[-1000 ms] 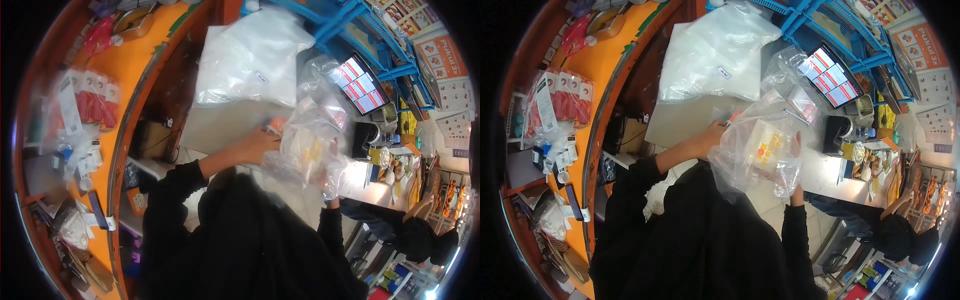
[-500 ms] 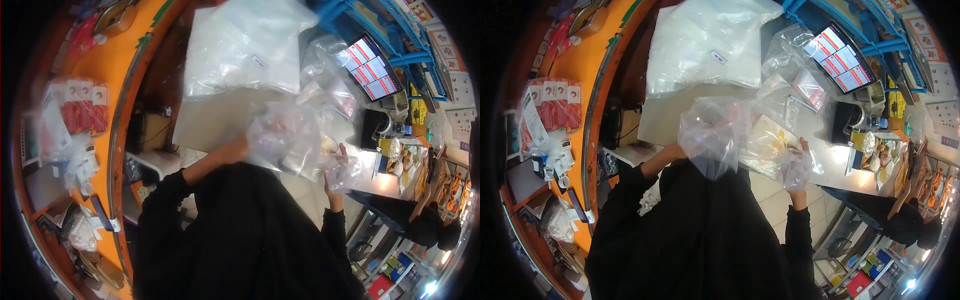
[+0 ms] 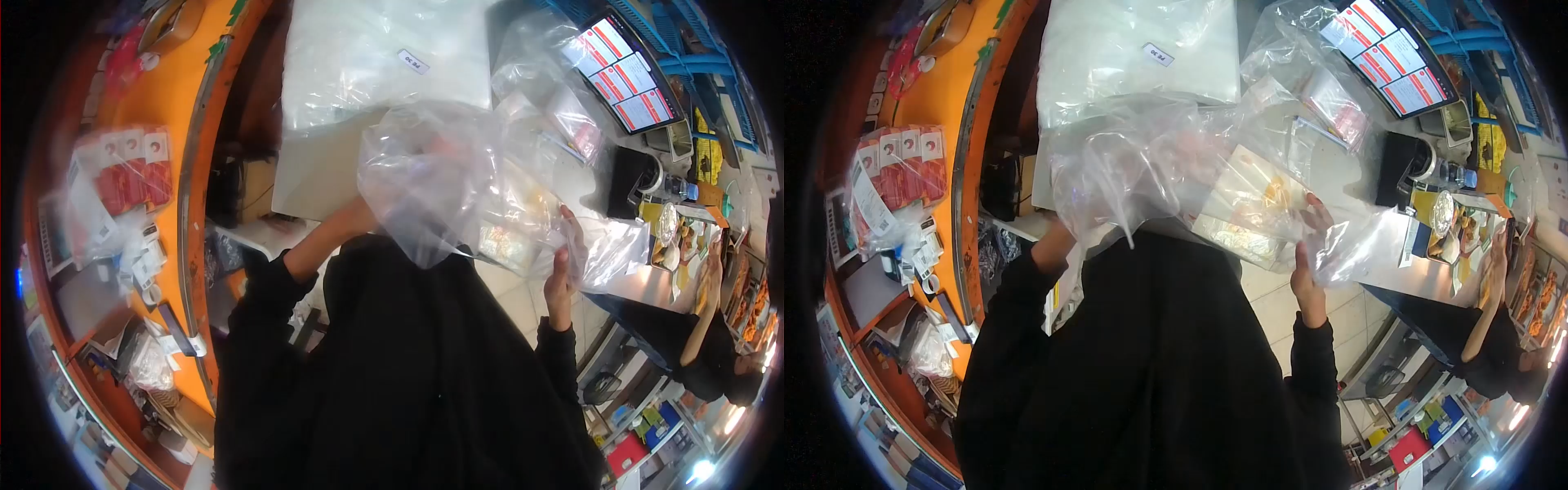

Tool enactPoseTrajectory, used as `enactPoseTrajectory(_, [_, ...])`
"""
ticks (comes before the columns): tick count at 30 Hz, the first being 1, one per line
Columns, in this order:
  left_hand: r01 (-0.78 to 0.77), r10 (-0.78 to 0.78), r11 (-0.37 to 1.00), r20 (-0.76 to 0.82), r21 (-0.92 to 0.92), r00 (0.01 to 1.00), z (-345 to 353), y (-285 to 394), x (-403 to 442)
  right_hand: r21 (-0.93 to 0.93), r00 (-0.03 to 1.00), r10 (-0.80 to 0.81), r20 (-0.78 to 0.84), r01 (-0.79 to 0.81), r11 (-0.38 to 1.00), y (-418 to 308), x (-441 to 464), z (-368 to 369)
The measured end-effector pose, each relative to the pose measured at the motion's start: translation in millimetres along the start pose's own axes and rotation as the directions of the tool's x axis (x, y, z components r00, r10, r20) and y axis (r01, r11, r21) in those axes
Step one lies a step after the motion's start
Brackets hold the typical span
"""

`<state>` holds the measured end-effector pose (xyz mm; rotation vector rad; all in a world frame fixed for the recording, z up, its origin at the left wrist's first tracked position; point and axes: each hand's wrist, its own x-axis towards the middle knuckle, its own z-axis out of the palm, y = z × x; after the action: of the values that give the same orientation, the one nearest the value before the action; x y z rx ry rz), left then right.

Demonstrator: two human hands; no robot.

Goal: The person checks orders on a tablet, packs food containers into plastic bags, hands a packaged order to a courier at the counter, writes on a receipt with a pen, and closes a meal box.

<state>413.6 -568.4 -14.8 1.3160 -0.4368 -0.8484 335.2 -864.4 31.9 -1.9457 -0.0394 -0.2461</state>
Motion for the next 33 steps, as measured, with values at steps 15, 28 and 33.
enactPoseTrajectory(15, [-0.072, -0.068, 0.755, 0.187, 0.651, 0.98, 62.1, 40.3, 78.4, 0.179, 0.996, 0.08, 0.045, -0.087, 0.98, -12.0, -14.2, 51.2])
enactPoseTrajectory(28, [-0.406, 0.287, 0.103, 0.364, 0.908, 0.886, 77.1, 62.1, 55.5, -0.362, 0.618, -0.579, 0.531, 0.784, 0.505, -55.7, 15.9, 36.9])
enactPoseTrajectory(33, [-0.339, 0.246, 0.307, 0.27, 0.889, 0.931, 79.0, 59.5, 56.1, 0.084, 0.631, -0.261, 0.731, 0.297, 0.951, -92.1, 71.7, 11.0])
